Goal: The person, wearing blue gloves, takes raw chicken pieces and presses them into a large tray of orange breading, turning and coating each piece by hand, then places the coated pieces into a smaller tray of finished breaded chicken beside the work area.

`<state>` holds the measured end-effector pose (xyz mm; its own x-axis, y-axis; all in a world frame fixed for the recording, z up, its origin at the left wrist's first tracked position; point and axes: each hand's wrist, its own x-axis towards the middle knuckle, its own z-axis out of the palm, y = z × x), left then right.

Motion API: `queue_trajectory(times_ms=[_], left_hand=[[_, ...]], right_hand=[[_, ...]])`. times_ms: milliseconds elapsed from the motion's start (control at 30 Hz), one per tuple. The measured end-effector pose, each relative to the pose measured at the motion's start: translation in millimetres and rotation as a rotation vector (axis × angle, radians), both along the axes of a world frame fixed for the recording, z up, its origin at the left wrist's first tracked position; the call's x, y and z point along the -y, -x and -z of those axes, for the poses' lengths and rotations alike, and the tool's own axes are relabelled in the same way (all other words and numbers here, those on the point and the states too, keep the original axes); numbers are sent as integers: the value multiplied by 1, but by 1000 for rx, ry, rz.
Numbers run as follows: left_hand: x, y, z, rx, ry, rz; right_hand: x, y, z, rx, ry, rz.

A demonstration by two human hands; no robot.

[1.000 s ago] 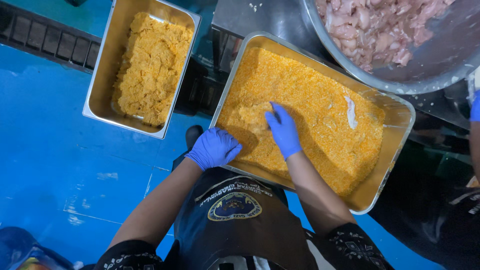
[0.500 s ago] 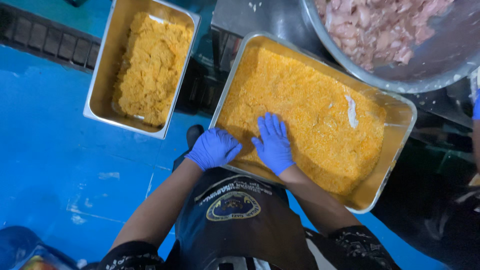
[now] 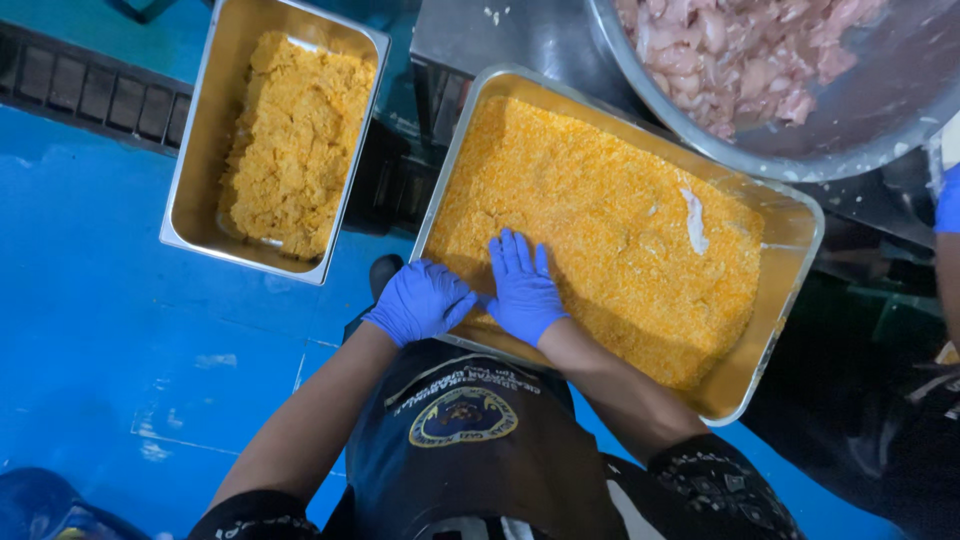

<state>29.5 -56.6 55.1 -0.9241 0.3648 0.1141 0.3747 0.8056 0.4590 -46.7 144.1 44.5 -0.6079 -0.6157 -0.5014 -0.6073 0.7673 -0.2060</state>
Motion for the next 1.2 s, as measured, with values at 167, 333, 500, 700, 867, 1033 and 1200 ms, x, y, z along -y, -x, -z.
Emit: queue_trajectory(times_ms=[167, 333, 500, 700, 867, 1033, 1200], left_hand=[[-3, -2, -3, -24, -36, -3], [-1, -1, -6, -65, -63, -1], [0, -2, -8, -2, 3, -12], [6, -9, -7, -35, 17, -9], [8, -12, -7, 12, 26, -37], [12, -13, -6, 13, 6, -44], [18, -15, -5, -39, -1, -25]], right_hand=[[12, 9, 14, -182, 245, -40], [24, 18, 21, -166, 347, 4], [24, 36, 13, -81, 354, -82], [15, 62, -6, -194, 328, 143], [31, 70, -12, -98, 70, 32], [26, 68, -5, 28, 107, 106], [-2, 58, 11, 457, 559, 515]])
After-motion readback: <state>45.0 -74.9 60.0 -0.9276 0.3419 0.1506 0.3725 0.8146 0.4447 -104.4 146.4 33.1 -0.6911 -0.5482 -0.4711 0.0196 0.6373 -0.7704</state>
